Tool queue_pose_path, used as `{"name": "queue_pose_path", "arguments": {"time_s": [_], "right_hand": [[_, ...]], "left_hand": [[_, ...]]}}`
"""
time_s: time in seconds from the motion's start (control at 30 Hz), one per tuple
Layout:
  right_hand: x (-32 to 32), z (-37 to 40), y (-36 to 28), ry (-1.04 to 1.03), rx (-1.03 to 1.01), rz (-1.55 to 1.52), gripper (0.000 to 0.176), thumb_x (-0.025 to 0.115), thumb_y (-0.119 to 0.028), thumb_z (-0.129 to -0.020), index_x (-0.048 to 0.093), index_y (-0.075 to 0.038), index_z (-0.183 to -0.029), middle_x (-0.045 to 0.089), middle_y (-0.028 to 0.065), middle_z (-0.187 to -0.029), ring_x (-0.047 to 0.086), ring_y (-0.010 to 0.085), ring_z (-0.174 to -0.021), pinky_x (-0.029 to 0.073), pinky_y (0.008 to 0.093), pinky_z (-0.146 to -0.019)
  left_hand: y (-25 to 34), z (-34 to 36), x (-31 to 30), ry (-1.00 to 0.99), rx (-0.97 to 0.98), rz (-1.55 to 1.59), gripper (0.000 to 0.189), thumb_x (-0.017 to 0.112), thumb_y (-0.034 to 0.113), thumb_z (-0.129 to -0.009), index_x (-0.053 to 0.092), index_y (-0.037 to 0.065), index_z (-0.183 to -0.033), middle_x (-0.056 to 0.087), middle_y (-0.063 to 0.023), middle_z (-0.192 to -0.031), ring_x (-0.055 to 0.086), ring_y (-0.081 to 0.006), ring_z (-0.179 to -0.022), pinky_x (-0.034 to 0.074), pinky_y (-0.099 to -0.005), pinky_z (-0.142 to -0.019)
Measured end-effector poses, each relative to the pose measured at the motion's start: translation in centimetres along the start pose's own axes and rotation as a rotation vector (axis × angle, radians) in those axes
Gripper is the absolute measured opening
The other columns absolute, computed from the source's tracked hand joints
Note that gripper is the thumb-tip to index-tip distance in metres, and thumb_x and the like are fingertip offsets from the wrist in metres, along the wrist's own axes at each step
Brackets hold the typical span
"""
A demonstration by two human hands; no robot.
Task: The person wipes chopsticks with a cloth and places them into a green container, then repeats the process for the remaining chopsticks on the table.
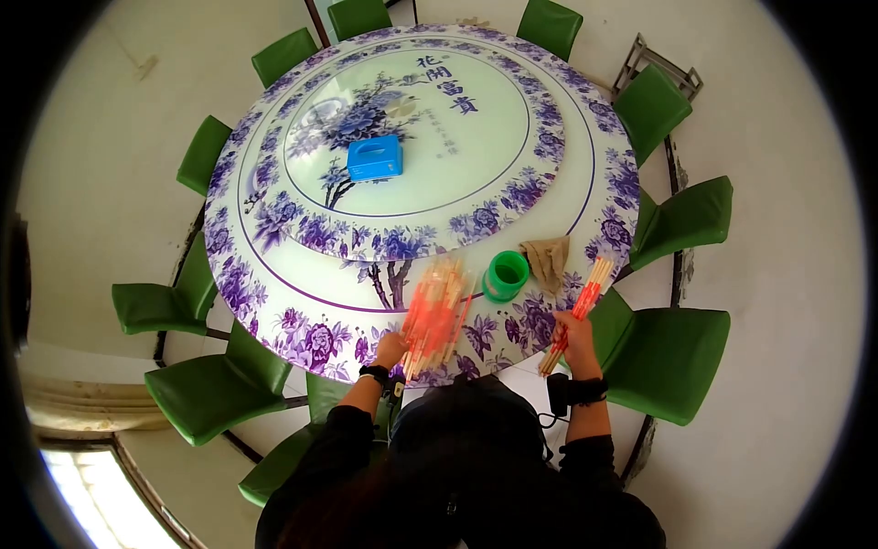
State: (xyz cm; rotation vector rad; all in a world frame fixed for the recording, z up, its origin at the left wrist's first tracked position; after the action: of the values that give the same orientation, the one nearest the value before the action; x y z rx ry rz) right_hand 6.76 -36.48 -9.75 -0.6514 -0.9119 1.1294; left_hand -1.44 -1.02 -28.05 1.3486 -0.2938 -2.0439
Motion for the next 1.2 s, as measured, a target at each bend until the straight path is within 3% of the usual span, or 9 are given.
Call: {"name": "queue_pose_path", "arguments": {"time_s": [0.07,0.13,0.57,0.67,0.87,0.93,1.07,1.1,1.2], "right_hand": [[0.1,-0.1,-0.2,-0.001,-0.003,0.001,0.019,0.054,-0.007,-0.070,0.042,-0.006,-0.055,0.038,0.0013,-0.045,0.039,0.0129,-0.036,0.034,0.0250,-0.038],[0.5,0.0,-0.3,-0.002,-0.006,0.000,0.019,0.054,-0.007,-0.070,0.042,-0.006,-0.055,0.038,0.0014,-0.045,0.039,0.0129,-0.036,0.034,0.0249,-0.038],[0.4,0.1,0.8,-0.001,0.044,0.012,0.021,0.053,-0.010,-0.071,0.041,-0.008,-0.054,0.038,0.0013,-0.044,0.040,0.0127,-0.038,0.035,0.0255,-0.041],[0.7,0.2,0.8,-0.003,0.044,-0.006,0.018,0.053,-0.009,-0.071,0.043,-0.007,-0.056,0.039,0.0016,-0.045,0.040,0.0130,-0.038,0.035,0.0255,-0.040],[2.0,-0.4,1.4,-0.061,0.090,-0.038,0.017,0.054,-0.008,-0.071,0.044,-0.006,-0.057,0.040,0.0022,-0.046,0.040,0.0133,-0.038,0.035,0.0259,-0.039],[2.8,-0.7,1.6,-0.086,0.101,-0.043,0.017,0.054,-0.009,-0.070,0.043,-0.006,-0.057,0.040,0.0023,-0.046,0.040,0.0133,-0.038,0.035,0.0260,-0.039],[3.7,-1.8,2.8,-0.147,0.123,0.004,0.017,0.054,-0.011,-0.072,0.043,-0.007,-0.059,0.041,0.0020,-0.047,0.041,0.0128,-0.039,0.036,0.0250,-0.040],[4.0,-2.0,3.0,-0.172,0.113,0.014,0.016,0.056,-0.012,-0.072,0.045,-0.006,-0.062,0.043,0.0032,-0.048,0.044,0.0138,-0.039,0.038,0.0254,-0.038],[7.1,-1.4,2.4,-0.244,0.073,0.094,0.016,0.057,-0.015,-0.073,0.047,-0.005,-0.067,0.045,0.0039,-0.050,0.046,0.0136,-0.040,0.039,0.0248,-0.038]], "left_hand": [[-0.2,0.0,0.3,-0.053,-0.043,-0.040,0.030,0.056,0.029,-0.066,0.054,0.001,-0.078,0.054,-0.0183,-0.078,0.051,-0.0332,-0.076,0.041,-0.0411,-0.068],[-0.2,0.4,-0.6,0.305,0.064,0.080,0.033,0.053,0.030,-0.068,0.053,-0.001,-0.077,0.053,-0.0217,-0.078,0.050,-0.0358,-0.077,0.040,-0.0427,-0.069],[-0.8,-0.5,0.1,0.166,0.006,-0.020,0.032,0.049,0.027,-0.071,0.052,-0.003,-0.078,0.052,-0.0257,-0.080,0.049,-0.0392,-0.078,0.040,-0.0439,-0.068],[-1.3,-0.1,-0.7,0.224,-0.120,0.172,0.031,0.049,0.026,-0.071,0.052,-0.004,-0.080,0.053,-0.0252,-0.080,0.050,-0.0388,-0.078,0.041,-0.0437,-0.068],[-2.1,0.1,-1.7,0.141,0.049,0.531,0.028,0.050,0.024,-0.075,0.053,-0.003,-0.080,0.056,-0.0167,-0.063,0.056,-0.0245,-0.056,0.043,-0.0330,-0.050],[-0.4,1.6,-3.7,0.096,0.015,0.672,0.022,0.047,0.018,-0.077,0.052,-0.002,-0.072,0.050,-0.0046,-0.052,0.045,-0.0092,-0.042,0.034,-0.0228,-0.038],[1.5,3.7,-6.6,0.014,-0.075,0.915,0.024,0.044,0.024,-0.082,0.050,0.002,-0.074,0.044,-0.0016,-0.049,0.037,-0.0071,-0.038,0.028,-0.0203,-0.035],[2.7,4.5,-7.6,0.023,-0.036,0.989,0.030,0.042,0.027,-0.083,0.049,0.005,-0.064,0.041,0.0009,-0.046,0.033,-0.0058,-0.036,0.024,-0.0193,-0.035],[5.9,6.1,-10.3,0.004,0.025,1.056,0.030,0.041,0.027,-0.084,0.048,0.005,-0.064,0.041,0.0009,-0.047,0.034,-0.0057,-0.037,0.025,-0.0189,-0.035]]}}
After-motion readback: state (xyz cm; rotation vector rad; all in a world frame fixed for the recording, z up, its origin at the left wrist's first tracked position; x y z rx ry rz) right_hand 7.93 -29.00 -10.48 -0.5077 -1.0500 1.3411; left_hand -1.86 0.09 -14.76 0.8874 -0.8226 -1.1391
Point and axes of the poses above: each hand's wrist, its own z-axis away from the middle knuckle, its own x-axis out of the palm, y = z × x, the point moved 4 cm from there along -z, towards the middle knuckle
